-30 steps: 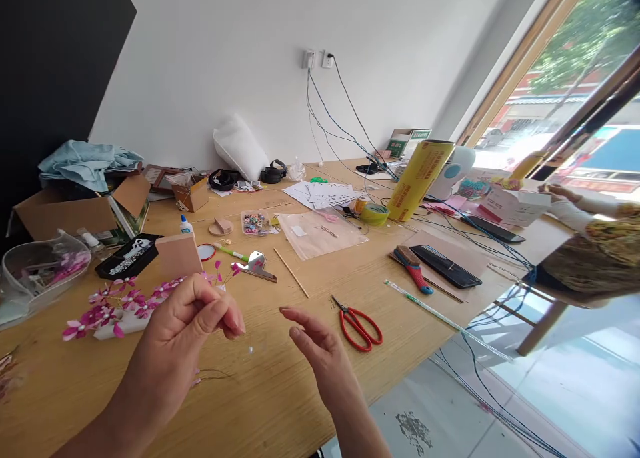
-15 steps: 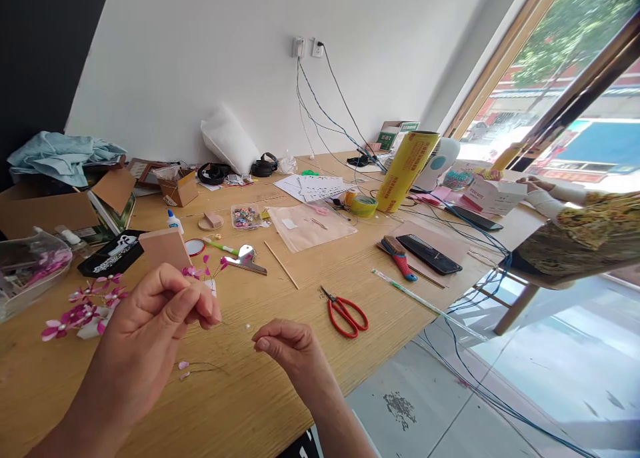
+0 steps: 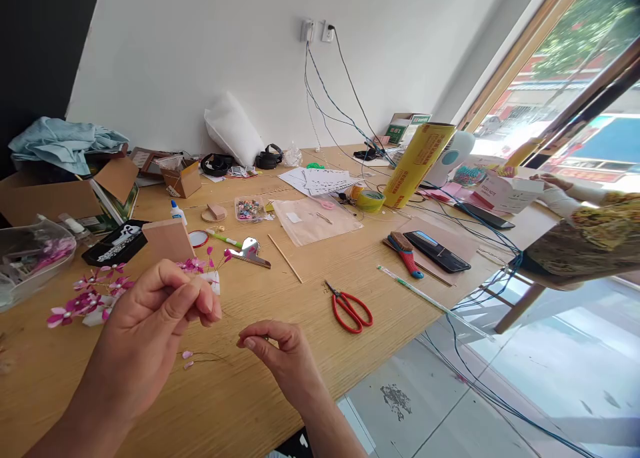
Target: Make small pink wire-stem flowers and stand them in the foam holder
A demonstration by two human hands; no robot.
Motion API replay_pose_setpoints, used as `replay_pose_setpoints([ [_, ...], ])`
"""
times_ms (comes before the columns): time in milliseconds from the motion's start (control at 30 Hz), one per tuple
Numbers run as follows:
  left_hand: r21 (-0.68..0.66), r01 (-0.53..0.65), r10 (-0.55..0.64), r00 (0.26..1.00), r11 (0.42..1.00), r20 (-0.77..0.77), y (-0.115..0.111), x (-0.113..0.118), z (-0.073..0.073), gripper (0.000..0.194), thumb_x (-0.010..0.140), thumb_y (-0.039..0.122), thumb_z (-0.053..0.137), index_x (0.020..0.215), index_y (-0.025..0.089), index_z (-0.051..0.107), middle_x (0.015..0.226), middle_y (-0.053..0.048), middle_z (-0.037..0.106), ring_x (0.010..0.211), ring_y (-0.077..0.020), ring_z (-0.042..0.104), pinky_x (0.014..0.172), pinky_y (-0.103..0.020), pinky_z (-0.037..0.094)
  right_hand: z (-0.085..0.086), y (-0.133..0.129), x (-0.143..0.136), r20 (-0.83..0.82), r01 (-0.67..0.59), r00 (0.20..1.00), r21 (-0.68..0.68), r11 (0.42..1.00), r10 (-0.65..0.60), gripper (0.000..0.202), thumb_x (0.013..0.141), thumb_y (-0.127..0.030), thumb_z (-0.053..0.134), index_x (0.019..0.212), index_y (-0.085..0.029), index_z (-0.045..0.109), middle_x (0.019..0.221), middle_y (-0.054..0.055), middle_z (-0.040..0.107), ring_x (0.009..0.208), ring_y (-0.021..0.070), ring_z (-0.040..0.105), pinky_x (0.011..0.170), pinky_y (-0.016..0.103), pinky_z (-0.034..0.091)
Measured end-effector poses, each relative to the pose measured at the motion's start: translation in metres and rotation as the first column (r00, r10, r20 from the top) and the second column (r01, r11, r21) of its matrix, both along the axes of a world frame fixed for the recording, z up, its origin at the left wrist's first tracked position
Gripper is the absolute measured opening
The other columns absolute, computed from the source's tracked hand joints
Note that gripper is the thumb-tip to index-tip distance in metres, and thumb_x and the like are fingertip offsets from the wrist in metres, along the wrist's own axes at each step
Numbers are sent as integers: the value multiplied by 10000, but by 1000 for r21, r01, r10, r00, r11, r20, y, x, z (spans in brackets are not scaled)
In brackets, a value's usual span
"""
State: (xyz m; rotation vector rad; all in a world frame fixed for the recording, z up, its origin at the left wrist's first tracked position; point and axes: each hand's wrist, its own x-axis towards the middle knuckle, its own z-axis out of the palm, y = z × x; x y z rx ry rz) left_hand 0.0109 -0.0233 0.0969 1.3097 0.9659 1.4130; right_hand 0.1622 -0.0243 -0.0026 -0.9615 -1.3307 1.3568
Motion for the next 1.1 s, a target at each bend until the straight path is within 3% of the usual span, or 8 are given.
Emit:
replay_pose_setpoints([
  [133, 19, -37, 36, 999, 999, 21, 1, -4, -2, 208, 732, 335, 660, 614, 213, 541, 572, 54, 572, 592, -86, 533, 620, -171, 484, -5, 0, 4, -77, -8, 997, -17, 1000, 7, 226, 713, -417, 653, 780, -204, 693, 673, 18, 694, 660, 153, 614, 646, 244, 447],
  [300, -42, -62, 65, 996, 997, 68, 1, -8, -4, 199, 706, 305, 695, 618, 197, 552, 584, 45, 589, 612, -101, 536, 603, -198, 479, -5, -3, 11, -44, -16, 999, 34, 999, 18, 244, 771, -431, 595, 798, -209, 692, 690, 21, 693, 690, 153, 612, 680, 254, 452],
  [533, -8, -152, 151, 977, 988, 150, -1, -8, -12, 179, 689, 294, 715, 642, 206, 566, 588, 60, 584, 632, -99, 538, 604, -192, 452, -5, -5, 7, -21, 17, 1000, 81, 997, -16, 295, 810, -417, 548, 666, -198, 682, 662, 24, 661, 664, 149, 592, 647, 239, 438],
  [700, -47, -129, 136, 969, 990, 205, -4, -9, -17, 157, 702, 263, 705, 655, 210, 565, 577, 69, 580, 624, -93, 526, 629, -194, 444, -10, -5, 0, -9, 34, 999, 84, 996, -34, 315, 821, -423, 537, 660, -192, 679, 646, 18, 640, 652, 141, 570, 630, 232, 416],
  [833, -56, -104, 106, 993, 993, 45, -6, -16, -21, 167, 769, 313, 630, 655, 209, 566, 697, 42, 638, 602, -95, 500, 629, -218, 414, -20, 0, 7, 35, -65, 997, 63, 996, 63, 323, 735, -506, 614, 862, -225, 709, 831, 52, 690, 785, 191, 606, 709, 285, 448],
  [933, -79, -84, 74, 989, 993, -127, -9, -22, -22, 229, 804, 325, 581, 615, 202, 543, 796, 18, 645, 695, -115, 517, 703, -232, 386, -18, 2, 25, 185, -122, 977, 71, 990, 107, 582, 574, -516, 739, 1087, -260, 635, 1114, 91, 627, 990, 260, 562, 802, 356, 444],
  [1000, -86, -71, 52, 978, 994, -202, -11, -23, -21, 265, 809, 336, 566, 585, 204, 516, 845, 6, 622, 910, -161, 511, 756, -234, 364, -7, 0, 36, 239, -72, 970, 104, 992, 46, 582, 583, -478, 750, 1107, -263, 621, 1183, 104, 584, 1007, 266, 551, 770, 351, 458],
  [1100, -71, -74, 55, 969, 995, -242, -15, -19, -18, 242, 798, 341, 568, 598, 214, 518, 937, 4, 560, 1043, -191, 441, 756, -231, 362, 21, -9, 34, 132, 10, 991, 199, 980, -37, 339, 680, -372, 709, 996, -261, 662, 1127, 84, 613, 901, 209, 588, 642, 268, 470],
])
